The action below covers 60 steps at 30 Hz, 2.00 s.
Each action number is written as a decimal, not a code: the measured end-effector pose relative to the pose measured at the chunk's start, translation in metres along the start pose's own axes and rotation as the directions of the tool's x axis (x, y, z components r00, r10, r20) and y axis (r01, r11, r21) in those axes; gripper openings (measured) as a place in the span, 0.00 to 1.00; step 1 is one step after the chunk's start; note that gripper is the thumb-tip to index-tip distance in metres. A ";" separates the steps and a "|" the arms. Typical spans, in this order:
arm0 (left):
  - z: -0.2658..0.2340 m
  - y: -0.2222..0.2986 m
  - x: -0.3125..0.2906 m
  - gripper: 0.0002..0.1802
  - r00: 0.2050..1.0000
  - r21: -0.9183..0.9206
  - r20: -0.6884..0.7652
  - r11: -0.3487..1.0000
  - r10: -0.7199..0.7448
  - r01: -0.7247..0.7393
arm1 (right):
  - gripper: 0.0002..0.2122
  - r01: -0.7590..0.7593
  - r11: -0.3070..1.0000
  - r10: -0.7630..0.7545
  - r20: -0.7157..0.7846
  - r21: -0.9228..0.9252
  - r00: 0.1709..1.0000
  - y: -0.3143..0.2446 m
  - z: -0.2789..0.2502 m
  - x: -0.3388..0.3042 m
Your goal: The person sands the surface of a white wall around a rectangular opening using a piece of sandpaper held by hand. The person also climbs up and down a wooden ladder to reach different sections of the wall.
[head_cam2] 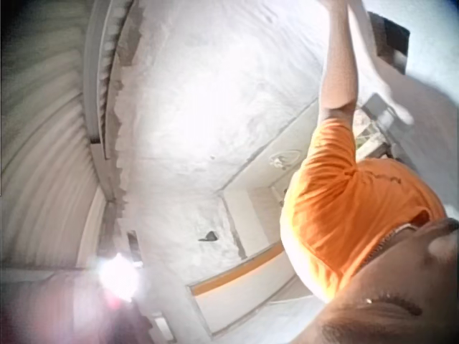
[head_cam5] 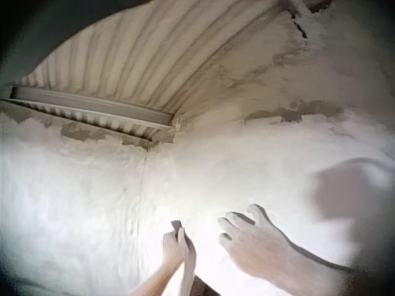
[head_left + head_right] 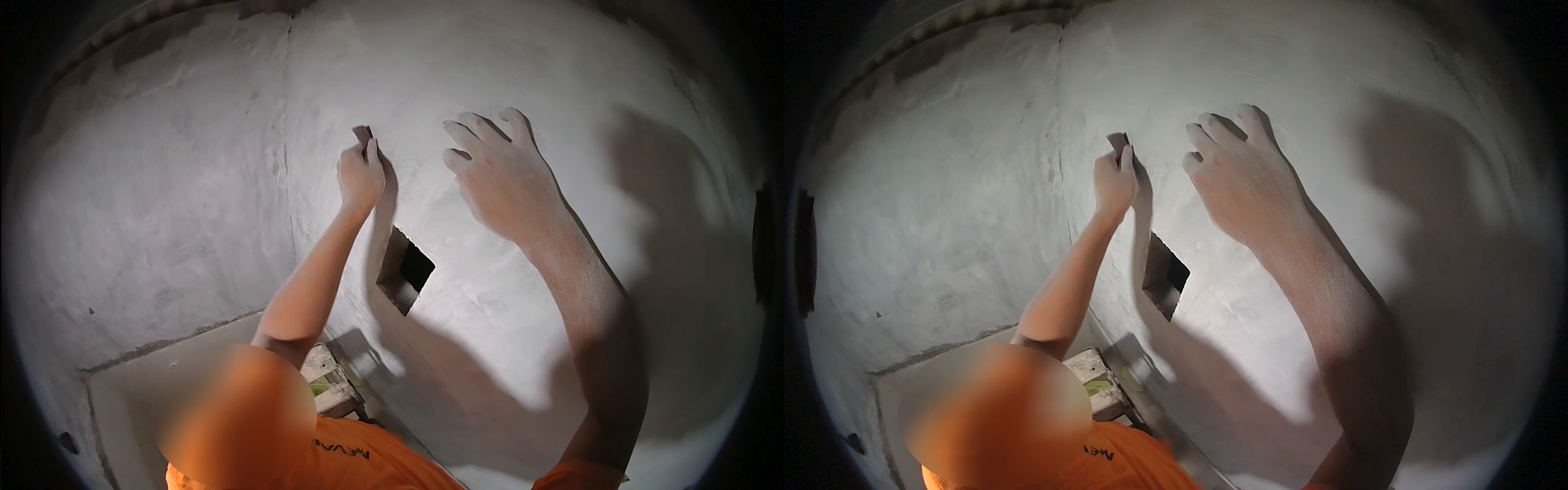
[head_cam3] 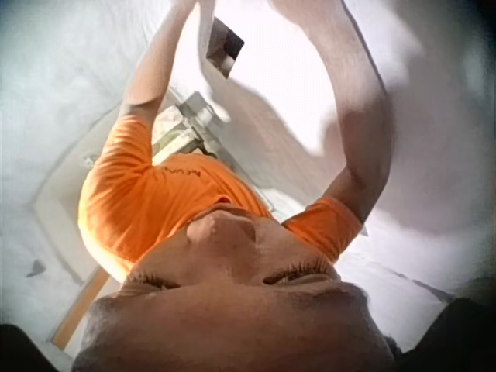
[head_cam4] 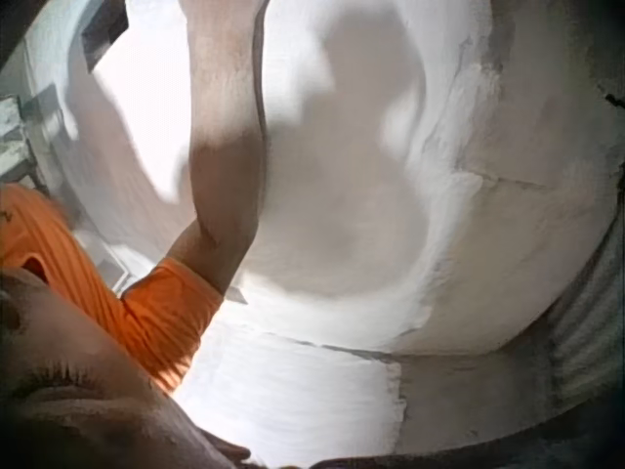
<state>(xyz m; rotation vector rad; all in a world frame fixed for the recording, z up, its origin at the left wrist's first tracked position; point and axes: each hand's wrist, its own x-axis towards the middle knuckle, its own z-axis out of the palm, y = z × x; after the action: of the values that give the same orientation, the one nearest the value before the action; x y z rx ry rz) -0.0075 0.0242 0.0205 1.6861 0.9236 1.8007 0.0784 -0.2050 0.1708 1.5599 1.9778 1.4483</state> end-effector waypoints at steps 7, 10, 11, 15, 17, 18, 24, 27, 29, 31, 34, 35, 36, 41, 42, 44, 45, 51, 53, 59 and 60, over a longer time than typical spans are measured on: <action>-0.015 0.035 -0.045 0.20 0.869 -0.030 0.312 0.918 0.384 -0.395 | 0.08 -0.045 0.996 0.038 -0.085 -0.076 0.996 0.011 0.006 -0.009; -0.011 0.031 -0.011 0.20 0.963 0.029 0.191 0.980 0.188 -0.197 | 0.07 -0.053 0.997 0.049 -0.082 -0.053 0.995 0.008 0.001 -0.006; -0.010 0.034 -0.013 0.20 0.960 0.071 0.230 0.981 0.160 -0.181 | 0.07 -0.056 0.997 0.053 -0.077 -0.043 0.996 0.008 0.001 -0.004; -0.013 0.041 -0.060 0.20 0.814 -0.076 0.334 0.874 0.476 -0.480 | 0.06 -0.057 0.997 0.052 -0.090 -0.060 0.995 0.011 0.005 -0.009; -0.013 0.044 -0.052 0.20 0.857 -0.085 0.282 0.901 0.431 -0.425 | 0.06 -0.060 0.994 0.051 -0.098 -0.090 0.994 0.011 0.008 -0.011; -0.010 0.040 -0.037 0.21 0.916 -0.081 0.212 0.941 0.340 -0.330 | 0.07 -0.055 0.993 0.046 -0.089 -0.100 0.995 0.010 0.007 -0.010; 0.002 0.054 -0.053 0.21 0.893 -0.049 0.253 0.927 0.372 -0.372 | 0.08 -0.041 0.997 0.034 -0.111 -0.063 0.993 0.008 0.014 -0.011; -0.002 0.055 -0.050 0.22 0.912 -0.139 0.241 0.942 0.331 -0.305 | 0.08 -0.048 0.997 0.040 -0.127 -0.056 0.991 0.008 0.020 -0.014; -0.002 0.037 -0.007 0.23 0.975 -0.134 0.109 0.974 0.196 -0.181 | 0.08 -0.050 0.997 0.044 -0.110 -0.053 0.993 0.003 0.009 -0.008; -0.003 0.045 0.003 0.24 0.982 -0.061 0.112 0.987 0.153 -0.147 | 0.08 -0.047 0.998 0.043 -0.086 -0.051 0.995 0.004 0.008 -0.007; 0.003 0.059 -0.036 0.23 0.921 -0.059 0.241 0.951 0.308 -0.303 | 0.07 -0.057 0.998 0.057 -0.067 -0.006 0.996 0.006 0.013 -0.008; 0.000 0.053 -0.038 0.22 0.859 -0.088 0.322 0.916 0.398 -0.391 | 0.07 -0.064 0.998 0.065 -0.065 0.013 0.996 0.007 0.014 -0.009; -0.001 0.049 -0.030 0.22 0.903 -0.102 0.228 0.931 0.364 -0.350 | 0.07 -0.055 0.998 0.056 -0.056 0.003 0.997 0.006 0.011 -0.009; -0.001 0.041 0.007 0.23 0.976 -0.036 0.100 0.981 0.193 -0.190 | 0.07 -0.043 0.998 0.040 -0.095 -0.036 0.995 0.006 0.010 -0.007; 0.003 0.050 -0.006 0.23 0.973 -0.037 0.123 0.980 0.197 -0.194 | 0.07 -0.044 0.999 0.043 -0.066 -0.016 0.997 0.007 0.011 -0.008; 0.002 0.045 -0.040 0.21 0.868 -0.091 0.284 0.913 0.406 -0.398 | 0.07 -0.046 0.998 0.047 -0.036 0.032 0.998 0.007 0.009 -0.006; -0.005 0.049 -0.040 0.21 0.811 -0.087 0.306 0.863 0.499 -0.498 | 0.07 -0.047 0.999 0.047 -0.026 0.021 0.999 0.007 0.009 -0.007; -0.010 0.027 0.018 0.22 0.971 -0.070 0.184 0.987 0.152 -0.141 | 0.07 -0.040 0.999 0.039 -0.045 -0.014 0.998 0.000 0.006 -0.007; 0.002 0.054 -0.012 0.23 0.955 -0.132 0.229 0.978 0.189 -0.162 | 0.06 -0.050 0.999 0.049 -0.041 -0.022 0.998 0.002 0.012 -0.008; -0.007 0.033 0.018 0.15 0.946 -0.116 0.143 0.954 0.290 -0.275 | 0.06 -0.035 0.999 0.034 -0.049 -0.022 0.998 -0.001 0.007 -0.005; -0.010 0.040 0.025 0.16 0.965 -0.101 0.195 0.983 0.174 -0.157 | 0.06 -0.041 0.999 0.040 -0.045 -0.014 0.998 -0.001 0.007 -0.005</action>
<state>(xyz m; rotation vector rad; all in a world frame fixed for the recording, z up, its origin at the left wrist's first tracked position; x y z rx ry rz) -0.0164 0.0161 0.0668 1.8989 0.6272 1.7040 0.0847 -0.2049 0.1644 1.5833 1.9658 1.5233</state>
